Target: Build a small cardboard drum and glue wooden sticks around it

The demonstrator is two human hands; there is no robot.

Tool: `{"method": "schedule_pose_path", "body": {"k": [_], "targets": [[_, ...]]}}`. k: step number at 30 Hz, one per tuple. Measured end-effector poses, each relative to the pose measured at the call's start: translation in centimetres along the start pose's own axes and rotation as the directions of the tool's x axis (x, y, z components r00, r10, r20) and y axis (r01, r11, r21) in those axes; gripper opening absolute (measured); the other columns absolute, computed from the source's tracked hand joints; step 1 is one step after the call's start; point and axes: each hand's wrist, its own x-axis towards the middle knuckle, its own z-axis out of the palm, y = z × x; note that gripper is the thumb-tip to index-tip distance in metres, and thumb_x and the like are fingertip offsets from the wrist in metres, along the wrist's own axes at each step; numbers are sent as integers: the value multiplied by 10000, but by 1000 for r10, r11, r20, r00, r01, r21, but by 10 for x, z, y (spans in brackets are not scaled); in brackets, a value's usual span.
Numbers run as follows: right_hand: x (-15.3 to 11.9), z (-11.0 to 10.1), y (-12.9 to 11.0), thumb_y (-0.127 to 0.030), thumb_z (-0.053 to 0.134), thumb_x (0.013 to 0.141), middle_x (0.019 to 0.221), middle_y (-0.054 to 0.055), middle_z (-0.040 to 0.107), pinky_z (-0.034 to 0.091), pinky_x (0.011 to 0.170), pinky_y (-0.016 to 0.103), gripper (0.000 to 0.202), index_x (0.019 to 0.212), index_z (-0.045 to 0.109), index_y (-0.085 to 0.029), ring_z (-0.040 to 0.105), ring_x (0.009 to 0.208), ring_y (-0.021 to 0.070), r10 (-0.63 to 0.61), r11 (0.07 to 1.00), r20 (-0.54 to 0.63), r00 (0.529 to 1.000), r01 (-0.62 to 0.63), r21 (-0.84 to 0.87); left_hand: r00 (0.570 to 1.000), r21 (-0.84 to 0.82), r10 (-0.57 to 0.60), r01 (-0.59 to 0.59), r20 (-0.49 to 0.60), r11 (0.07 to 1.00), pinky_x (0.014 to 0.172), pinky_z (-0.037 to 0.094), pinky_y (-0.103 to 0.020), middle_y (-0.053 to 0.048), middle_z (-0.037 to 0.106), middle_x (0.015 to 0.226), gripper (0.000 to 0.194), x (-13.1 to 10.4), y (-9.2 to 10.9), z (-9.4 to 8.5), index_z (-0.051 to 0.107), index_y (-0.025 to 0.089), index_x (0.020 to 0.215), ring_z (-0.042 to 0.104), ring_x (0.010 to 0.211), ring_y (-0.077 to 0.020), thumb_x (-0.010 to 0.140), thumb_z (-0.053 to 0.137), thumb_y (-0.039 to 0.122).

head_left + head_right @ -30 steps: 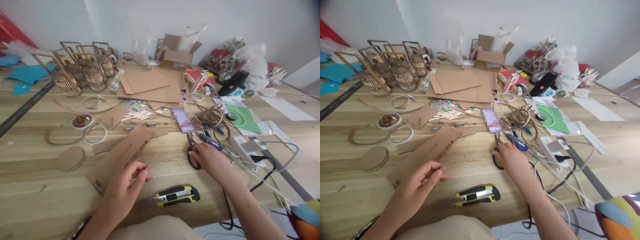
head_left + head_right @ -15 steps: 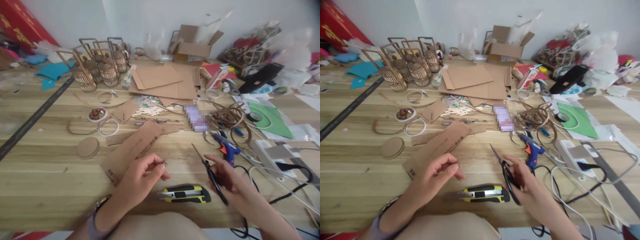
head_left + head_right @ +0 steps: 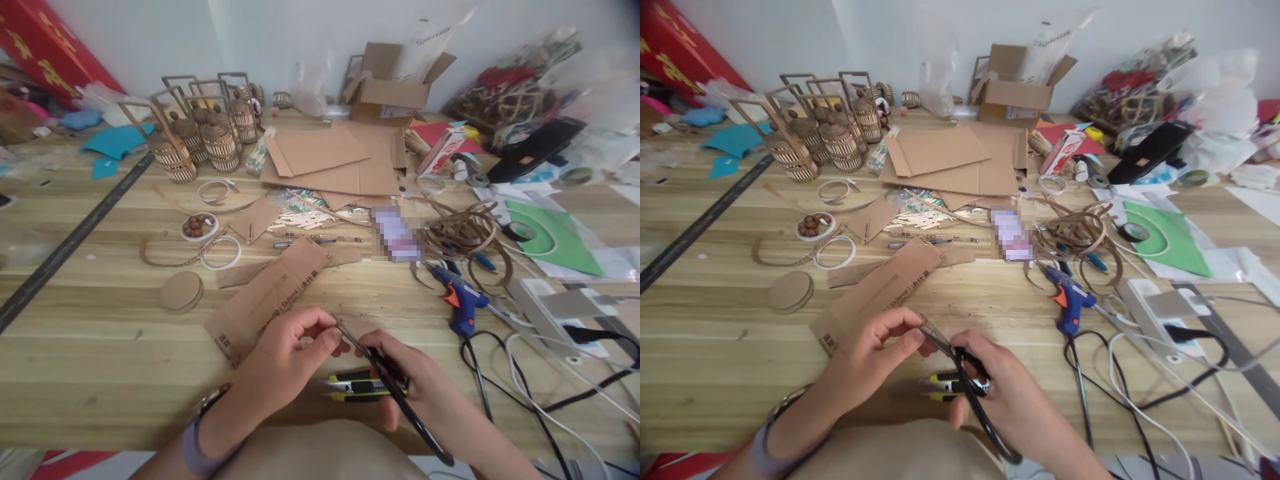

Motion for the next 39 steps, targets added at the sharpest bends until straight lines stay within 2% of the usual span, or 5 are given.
{"method": "schedule_pose_path", "body": {"k": [16,26,29,33,39], "targets": [[3,3,3,-141,549,683,540,-59,660,374,574,235,202,849,614,-238,580,594,155,40,999,-26,999,-39,24,995,59,-93,90,33,994,626,468,-210,7,731,756,189,2,-4,1,637,191,816,663,714,-133,921,537,312],[-2,-2,33,-164,557,692,596,-58,675,430,599,208,167,830,609,-243,622,629,151,15,998,-127,992,-22,-59,990,369,-114,77,79,926,622,422,-224,18,700,721,229,-5,-2,-6,679,202,855,627,678,-135,933,516,342],[-4,-12,25,-156,531,716,541,-64,644,434,611,221,242,932,601,-238,623,625,162,36,994,-56,998,-41,-101,997,412,-57,31,51,911,673,447,-227,8,732,794,220,-8,0,-7,706,210,879,646,735,-146,936,514,301],[-8,-26,10,-141,544,756,698,-39,693,422,644,228,202,923,602,-237,621,685,153,47,980,96,994,-27,-197,1000,508,18,-22,13,861,786,472,-261,-1,767,935,195,-10,1,-6,731,236,950,679,870,-180,924,539,216],[-10,-36,2,-116,634,713,706,-64,631,366,572,190,164,817,634,-243,548,648,115,105,976,211,972,-60,-209,997,701,71,-65,20,710,740,457,-301,-18,758,823,155,-13,-2,-3,734,229,838,669,794,-211,901,597,194]]}}
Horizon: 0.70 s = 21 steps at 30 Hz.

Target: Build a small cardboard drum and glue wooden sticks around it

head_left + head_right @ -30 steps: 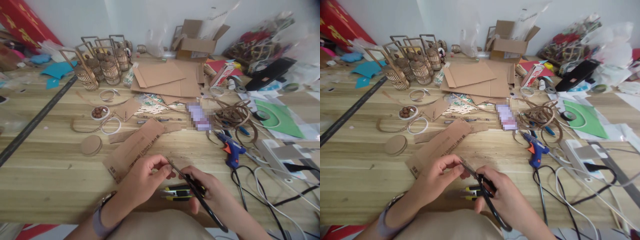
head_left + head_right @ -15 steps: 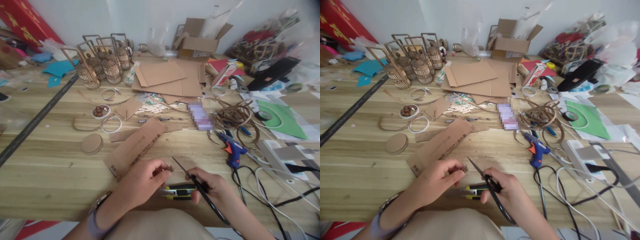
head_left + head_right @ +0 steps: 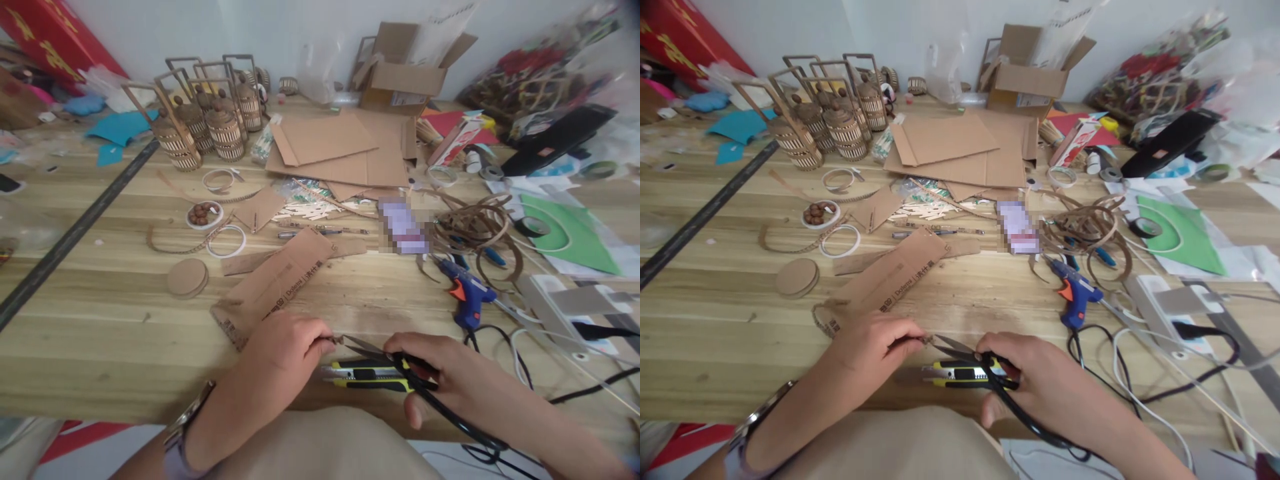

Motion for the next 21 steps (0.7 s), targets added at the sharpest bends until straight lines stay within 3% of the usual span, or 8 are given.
{"method": "schedule_pose_path", "body": {"k": [8,21], "targets": [[6,-1,-8,-251,778,691,627,-82,542,283,507,203,175,740,611,-229,452,583,94,-14,993,-20,1000,11,-122,999,63,19,-21,29,998,696,423,-295,-30,733,768,152,-2,-1,3,717,208,777,638,739,-204,900,641,252],[7,0,-5,-332,848,662,653,-78,610,286,499,202,262,735,614,-240,526,591,109,-42,988,-19,999,39,-151,999,62,42,-44,22,997,677,420,-297,-31,716,727,159,1,-5,7,716,207,772,625,708,-194,898,635,262]]}}
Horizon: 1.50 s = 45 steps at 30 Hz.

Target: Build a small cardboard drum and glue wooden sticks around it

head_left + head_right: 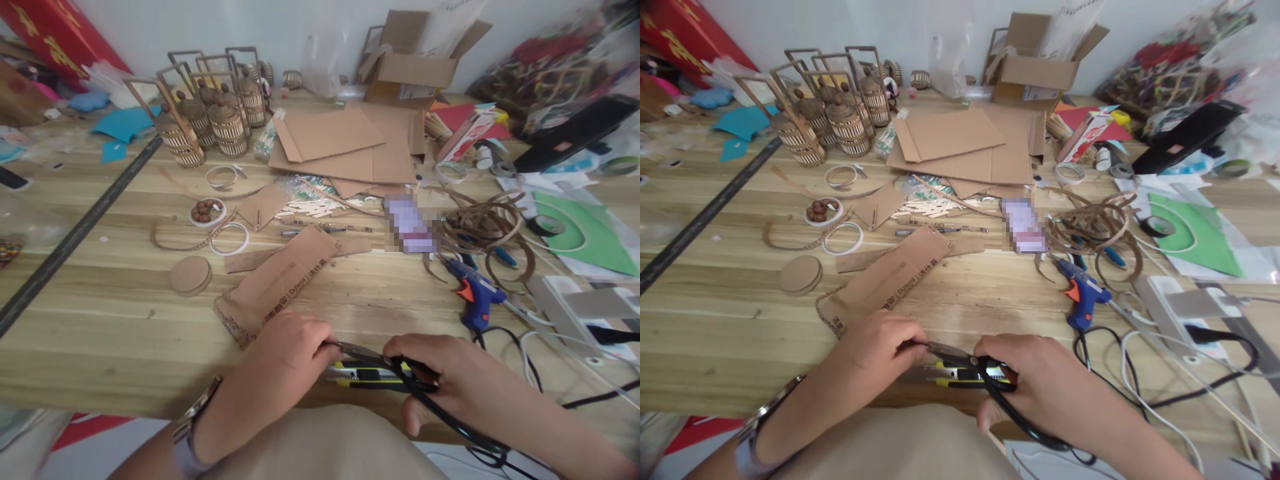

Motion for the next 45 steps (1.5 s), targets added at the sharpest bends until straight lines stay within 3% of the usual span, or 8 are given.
{"method": "schedule_pose_path", "body": {"k": [15,22,32,34,36,39,42,45], "targets": [[-3,0,3,-165,744,704,654,-92,667,326,533,186,137,737,638,-245,568,612,112,8,996,67,998,-14,86,994,-20,105,-104,20,994,694,398,-303,-14,703,726,184,0,0,0,701,205,751,619,724,-181,915,642,266],[-7,-1,7,-9,491,685,656,-88,708,371,567,183,283,735,642,-243,622,617,110,-25,984,69,997,12,179,996,-20,92,-93,-18,996,758,417,-318,-8,742,820,110,0,3,-11,713,213,850,652,787,-197,913,631,178],[-18,8,30,-150,505,833,689,-63,745,440,595,193,206,775,668,-260,672,629,130,32,998,-43,999,-30,46,995,94,92,-96,37,991,829,390,-360,-7,747,815,148,8,3,-17,710,202,848,646,788,-194,926,602,136],[-16,9,48,-296,550,866,756,-13,765,465,560,235,143,909,681,-257,697,633,183,107,983,-200,974,-133,-124,995,105,92,-95,33,990,826,387,-359,-5,749,821,148,9,4,-17,707,205,847,639,786,-193,931,600,149],[-11,10,67,-385,548,883,873,62,778,496,550,287,302,1114,659,-225,726,694,251,147,917,-372,917,-267,-297,996,123,85,-89,37,989,824,385,-358,-5,750,821,146,9,6,-17,706,206,850,633,785,-193,938,597,164],[-3,11,86,-294,453,930,1005,138,755,543,597,336,435,1328,552,-150,738,796,287,85,824,-483,871,-334,-458,996,166,81,-85,34,983,815,383,-359,-8,746,813,150,7,9,-16,705,206,853,626,780,-193,945,591,179],[2,15,82,-264,413,944,1052,174,726,569,642,388,414,1294,579,-116,727,855,309,-87,761,-561,823,-309,-571,994,223,106,-102,-9,970,795,389,-371,-5,736,802,132,6,9,-7,698,209,855,618,771,-200,942,600,189],[6,21,54,-357,435,972,1110,158,715,570,787,430,373,1226,619,-153,698,973,303,-362,775,-574,734,-105,-623,979,290,186,-153,-89,945,785,406,-382,14,708,750,119,9,9,8,674,212,827,608,756,-201,928,618,182]]}}
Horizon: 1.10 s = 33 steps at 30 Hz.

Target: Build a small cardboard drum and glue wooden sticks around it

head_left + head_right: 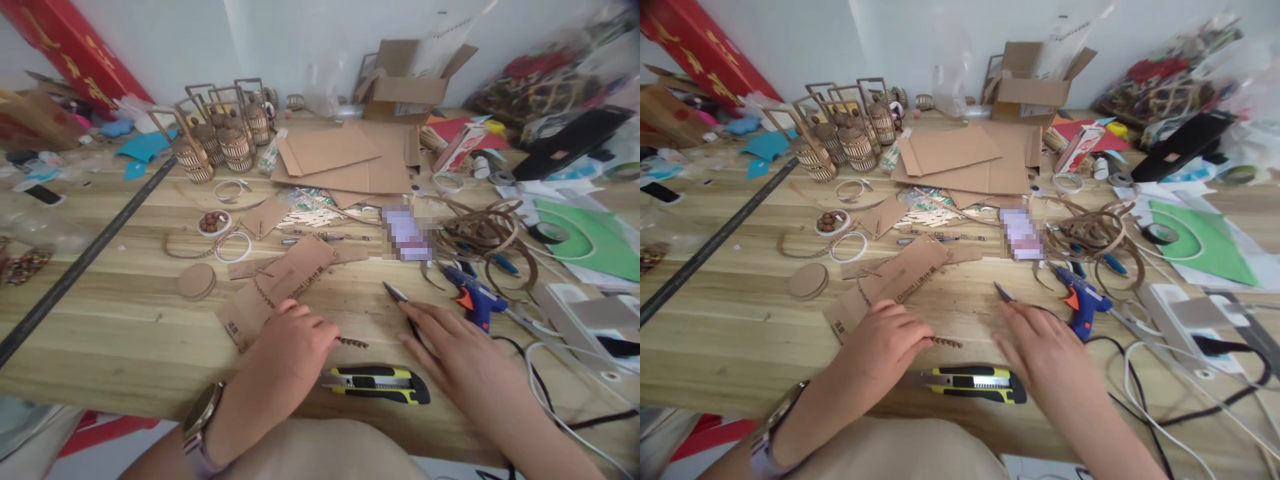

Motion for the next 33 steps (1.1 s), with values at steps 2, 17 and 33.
{"method": "schedule_pose_path", "body": {"k": [2,17,33], "targets": [[8,-5,-22,-353,446,985,1058,120,735,566,797,377,328,1205,621,-184,698,958,251,-131,973,-38,991,136,188,996,40,75,-73,-58,997,785,428,-380,25,679,700,137,2,5,8,645,203,791,597,731,-192,923,622,172],[-4,25,10,-398,444,964,781,18,749,530,614,248,311,766,630,-247,709,693,177,315,877,-271,910,-169,450,855,247,-487,518,-178,819,967,446,-600,-265,500,1421,918,0,-72,21,432,97,1410,474,1271,-475,673,825,479],[-16,32,9,-353,455,977,639,-25,657,509,549,177,254,867,649,-231,643,559,125,432,682,-203,879,-170,711,807,176,-279,422,-521,890,963,449,-453,-190,617,1279,553,155,-99,-106,462,104,1351,581,1157,-321,856,635,281]]}}
